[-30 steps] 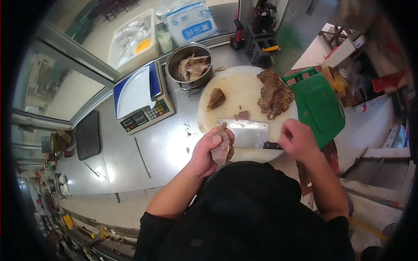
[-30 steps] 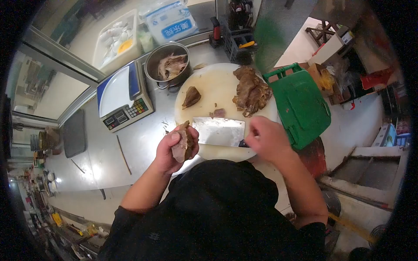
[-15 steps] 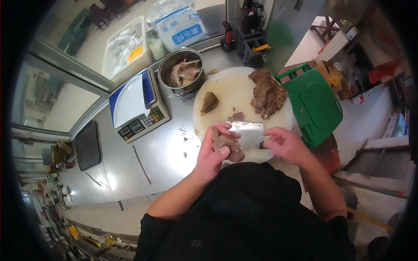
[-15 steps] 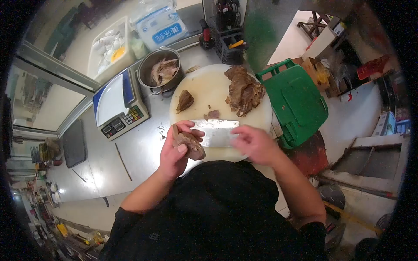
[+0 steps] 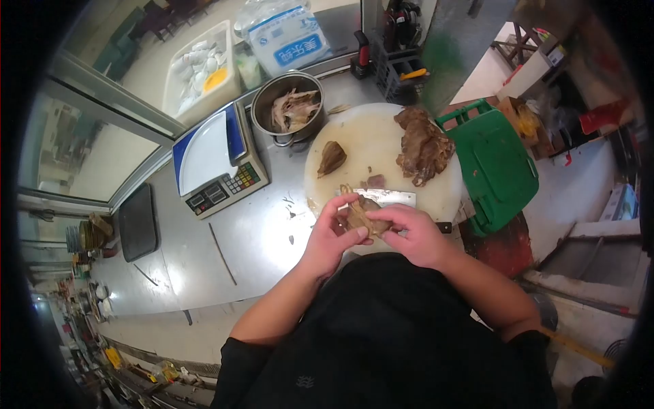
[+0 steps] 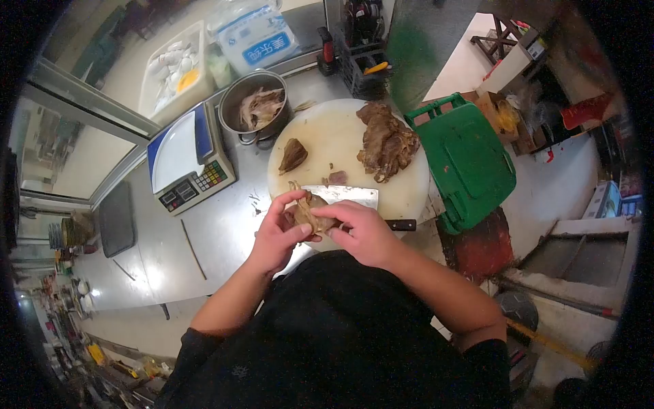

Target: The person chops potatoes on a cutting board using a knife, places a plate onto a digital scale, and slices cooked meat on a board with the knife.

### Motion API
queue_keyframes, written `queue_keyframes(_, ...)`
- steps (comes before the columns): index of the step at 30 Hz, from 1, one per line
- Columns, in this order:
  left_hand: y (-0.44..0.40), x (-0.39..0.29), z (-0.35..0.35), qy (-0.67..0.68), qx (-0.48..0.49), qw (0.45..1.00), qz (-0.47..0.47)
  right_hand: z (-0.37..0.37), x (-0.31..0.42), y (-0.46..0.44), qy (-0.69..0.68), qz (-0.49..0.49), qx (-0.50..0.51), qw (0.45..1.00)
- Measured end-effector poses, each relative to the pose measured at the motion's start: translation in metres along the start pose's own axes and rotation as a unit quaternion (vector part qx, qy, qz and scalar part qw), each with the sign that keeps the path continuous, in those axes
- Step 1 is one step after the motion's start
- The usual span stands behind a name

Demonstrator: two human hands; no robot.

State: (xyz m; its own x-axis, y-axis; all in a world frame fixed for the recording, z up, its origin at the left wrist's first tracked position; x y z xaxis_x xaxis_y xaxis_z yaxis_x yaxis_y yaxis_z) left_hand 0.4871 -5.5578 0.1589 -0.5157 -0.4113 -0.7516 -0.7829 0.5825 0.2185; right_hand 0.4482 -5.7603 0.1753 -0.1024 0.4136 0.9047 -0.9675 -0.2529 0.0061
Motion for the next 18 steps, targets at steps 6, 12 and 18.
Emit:
queue_keyframes(6,-0.003,0.010,0.012,0.042,-0.088,0.994,-0.041,0.016,-0.069,0.010,0.256,-0.090,0.034,0.962)
queue_keyframes(12,-0.007,0.013,0.021,0.069,-0.157,0.984,-0.052,0.015,-0.140,0.052,0.456,-0.049,0.111,0.881)
queue_keyframes(18,-0.013,0.019,0.039,0.163,-0.204,0.965,0.042,0.016,-0.124,0.050,0.387,-0.092,0.127,0.909)
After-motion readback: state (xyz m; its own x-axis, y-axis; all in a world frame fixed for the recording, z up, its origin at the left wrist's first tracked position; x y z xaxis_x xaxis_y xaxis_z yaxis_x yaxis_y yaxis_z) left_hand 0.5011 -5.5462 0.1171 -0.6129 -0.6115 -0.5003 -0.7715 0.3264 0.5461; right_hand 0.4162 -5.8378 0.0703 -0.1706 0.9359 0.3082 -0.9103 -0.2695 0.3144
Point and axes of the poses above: each hand's wrist, its own y-axis away from the middle knuckle, its own z-axis out of the back of the hand, x = y × z, the point moved 1 cm from there along -y, towards the middle knuckle, and after that the axes turned 10 degrees about y, right-handed, at the moved point
